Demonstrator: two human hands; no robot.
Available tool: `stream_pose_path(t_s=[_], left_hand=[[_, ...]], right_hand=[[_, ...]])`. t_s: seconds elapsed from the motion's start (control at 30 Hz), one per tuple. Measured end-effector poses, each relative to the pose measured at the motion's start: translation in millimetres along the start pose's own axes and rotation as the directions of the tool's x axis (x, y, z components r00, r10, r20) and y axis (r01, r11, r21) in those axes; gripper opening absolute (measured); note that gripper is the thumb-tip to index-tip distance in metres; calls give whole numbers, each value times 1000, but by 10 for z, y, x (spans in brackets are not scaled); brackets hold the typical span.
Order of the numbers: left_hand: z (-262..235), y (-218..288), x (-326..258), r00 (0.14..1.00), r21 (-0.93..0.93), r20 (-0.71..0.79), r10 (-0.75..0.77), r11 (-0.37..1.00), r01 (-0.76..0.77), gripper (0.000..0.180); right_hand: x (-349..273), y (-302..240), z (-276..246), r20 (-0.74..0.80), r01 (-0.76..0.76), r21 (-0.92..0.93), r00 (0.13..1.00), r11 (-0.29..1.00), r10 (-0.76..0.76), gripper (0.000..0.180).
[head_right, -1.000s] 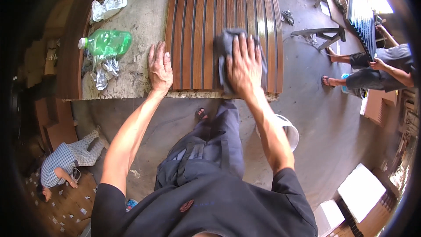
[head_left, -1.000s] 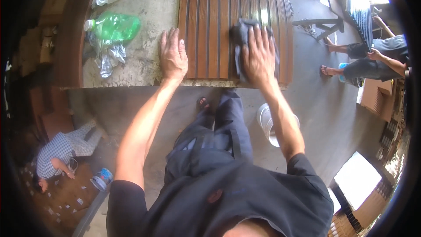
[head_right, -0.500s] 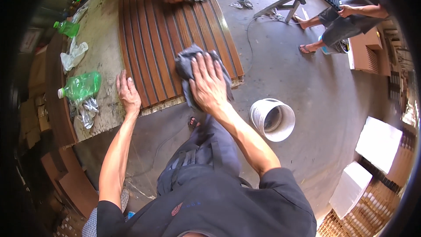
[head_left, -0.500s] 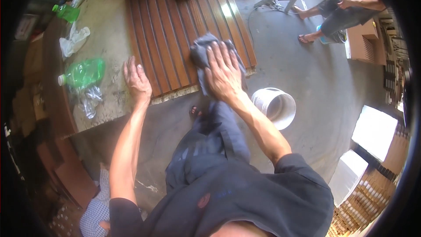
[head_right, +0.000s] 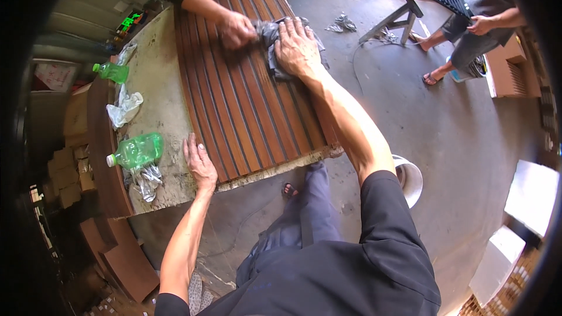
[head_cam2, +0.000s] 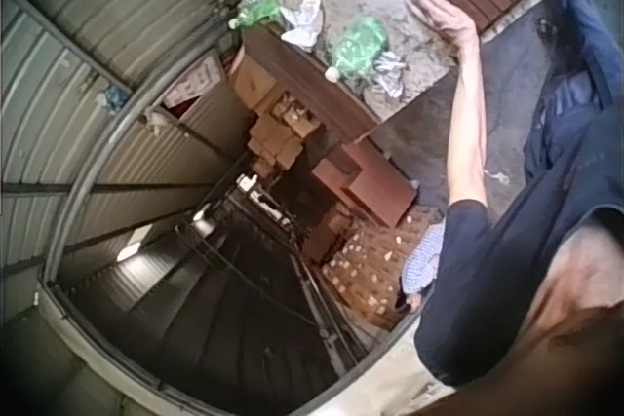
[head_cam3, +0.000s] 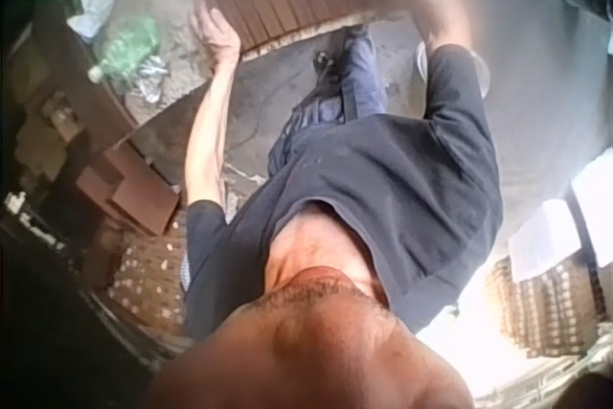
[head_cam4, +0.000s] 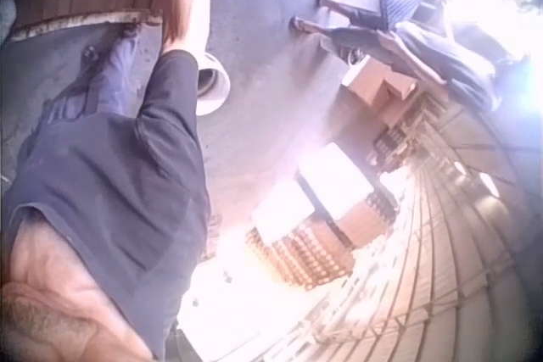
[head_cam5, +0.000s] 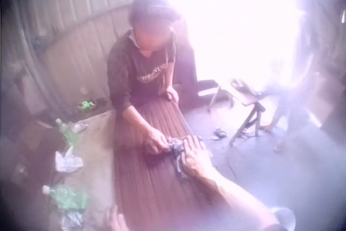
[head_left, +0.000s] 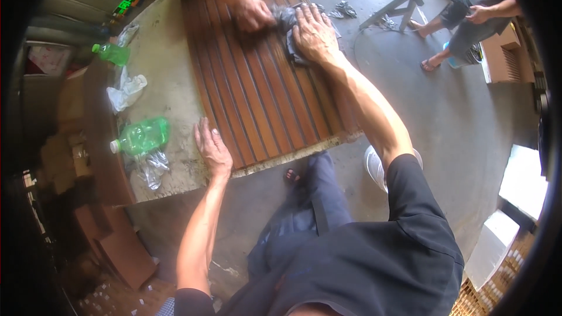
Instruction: The person wipes a wooden slatted panel with a cloth, moving it across the surface and edges while working at a workbench with another person. They occasionally dip the cloth into a bucket to continue cleaning the panel.
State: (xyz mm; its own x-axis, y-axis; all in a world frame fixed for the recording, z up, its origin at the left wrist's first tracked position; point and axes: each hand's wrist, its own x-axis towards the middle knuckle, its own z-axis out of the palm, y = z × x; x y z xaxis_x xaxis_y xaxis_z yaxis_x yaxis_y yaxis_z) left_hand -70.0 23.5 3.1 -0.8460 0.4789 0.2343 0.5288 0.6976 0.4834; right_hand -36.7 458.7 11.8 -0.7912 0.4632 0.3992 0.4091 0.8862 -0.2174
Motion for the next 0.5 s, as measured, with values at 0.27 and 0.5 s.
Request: stream_pose_path(t_s=[0.27, 0.5], left_hand=[[-27, 20, 40, 999, -18, -37, -5, 1000, 5, 51], [23, -27, 14, 997, 2, -78, 11, 1000, -11, 49]], right_hand=[[-699, -148, -263, 81, 8, 9, 997, 1000, -9, 63], [-2485, -517, -1343, 336, -13, -14, 942, 1000, 17, 72]])
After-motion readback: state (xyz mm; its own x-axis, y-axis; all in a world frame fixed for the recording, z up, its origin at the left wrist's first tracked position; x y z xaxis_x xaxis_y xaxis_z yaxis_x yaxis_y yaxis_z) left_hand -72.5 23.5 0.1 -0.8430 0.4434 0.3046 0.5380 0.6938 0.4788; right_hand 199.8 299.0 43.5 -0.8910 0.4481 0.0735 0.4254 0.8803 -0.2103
